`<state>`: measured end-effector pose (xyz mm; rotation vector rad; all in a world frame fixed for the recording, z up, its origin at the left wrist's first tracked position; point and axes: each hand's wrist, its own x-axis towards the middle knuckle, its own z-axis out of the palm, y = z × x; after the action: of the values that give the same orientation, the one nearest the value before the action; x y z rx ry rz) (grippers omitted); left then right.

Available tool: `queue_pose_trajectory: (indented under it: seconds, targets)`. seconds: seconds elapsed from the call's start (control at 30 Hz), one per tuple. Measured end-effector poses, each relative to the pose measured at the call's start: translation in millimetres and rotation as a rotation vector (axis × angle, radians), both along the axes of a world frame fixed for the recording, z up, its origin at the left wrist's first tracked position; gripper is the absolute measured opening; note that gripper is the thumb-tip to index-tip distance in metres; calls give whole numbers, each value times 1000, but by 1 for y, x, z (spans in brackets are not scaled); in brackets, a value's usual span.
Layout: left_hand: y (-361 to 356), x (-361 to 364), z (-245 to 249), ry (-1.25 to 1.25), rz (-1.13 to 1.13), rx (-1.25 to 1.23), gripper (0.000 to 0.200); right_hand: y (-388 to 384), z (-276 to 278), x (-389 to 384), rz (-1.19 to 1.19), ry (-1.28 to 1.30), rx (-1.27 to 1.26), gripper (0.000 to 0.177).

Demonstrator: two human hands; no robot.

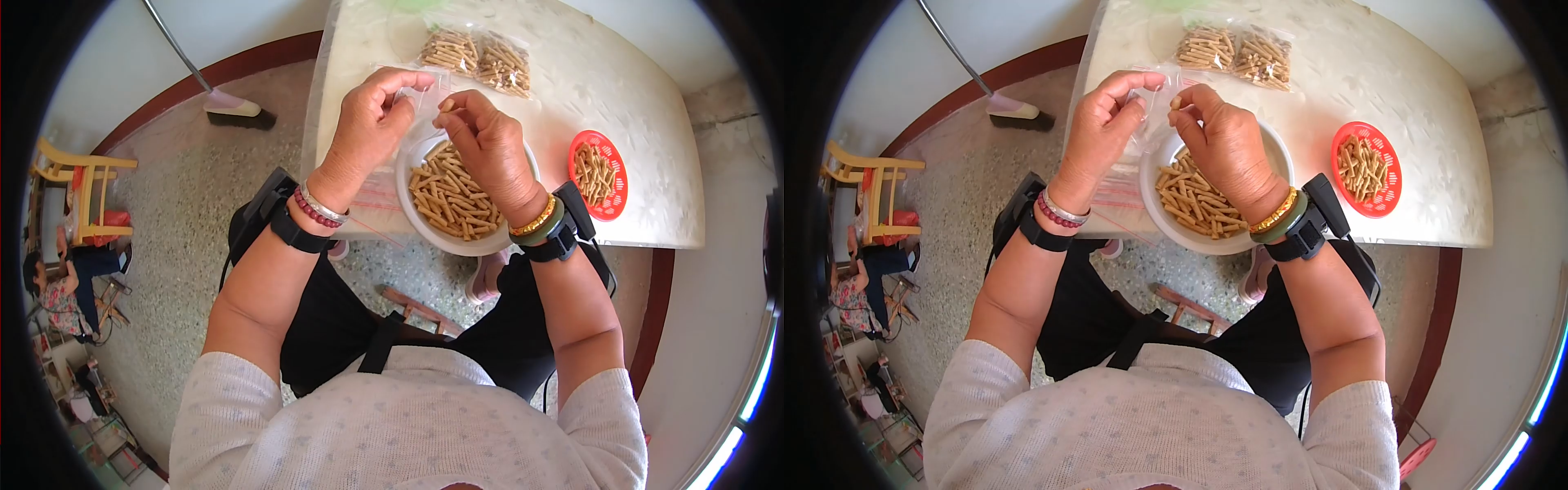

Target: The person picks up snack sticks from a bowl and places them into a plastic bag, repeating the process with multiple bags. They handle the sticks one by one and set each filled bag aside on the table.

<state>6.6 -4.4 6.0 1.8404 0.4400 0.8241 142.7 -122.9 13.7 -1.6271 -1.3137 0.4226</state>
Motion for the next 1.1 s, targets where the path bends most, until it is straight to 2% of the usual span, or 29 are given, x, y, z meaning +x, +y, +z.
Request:
queue_pose_trajectory:
  seconds: [0.07, 0.13, 0.27, 0.33, 0.37, 0.4, 0.43, 0.5, 0.57, 0.6, 0.67, 0.7, 0.73, 0.8, 0.9, 1.1]
  targets:
    - [1, -1, 0, -47, 9, -81, 30, 5, -5, 2, 3, -86, 36, 19]
    - [2, -1, 0, -57, 0, -71, 30, 7, -2, 2, -13, -239, -48, 22]
    - [4, -1, -3, -92, 2, -69, 29, 11, 3, -4, 36, -249, -53, 27]
    - [5, -5, 1, -87, 13, -132, 30, 10, 4, -5, 67, -99, 94, 31]
    - [6, -7, 4, -82, 23, -197, 31, 9, 5, -4, 67, -98, 93, 31]
    - [9, -9, 6, -82, 25, -201, 31, 8, 7, -1, 31, 12, 121, 28]
    - [15, -10, 8, -221, 40, -241, 32, 7, 8, 4, -5, 122, 148, 26]
    - [24, -13, 16, -458, 45, -402, 33, 6, 1, 22, -27, 94, 96, 22]
    - [33, -17, 14, -514, 12, -447, 34, 2, -7, 40, -33, -6, -80, 14]
    - [34, -17, 15, -570, -21, -490, 35, -1, -9, 43, -34, -7, -81, 14]
    - [29, -17, 12, -501, -4, -456, 35, -7, -15, 45, -1, -466, -289, 15]
    - [24, -16, 12, -308, 77, -300, 35, -7, -15, 42, -2, -502, -417, 16]
    - [20, -14, 11, -116, 156, -143, 34, -8, -16, 39, -3, -502, -417, 16]
    - [17, -12, 10, -123, 116, -156, 33, -10, -18, 35, 26, -569, -630, 18]
    - [14, -11, 12, -144, 70, -205, 34, -11, -28, 30, -41, -668, -779, 19]
    - [17, -10, 8, -136, 58, -224, 34, -11, -31, 22, 70, -735, -775, 18]
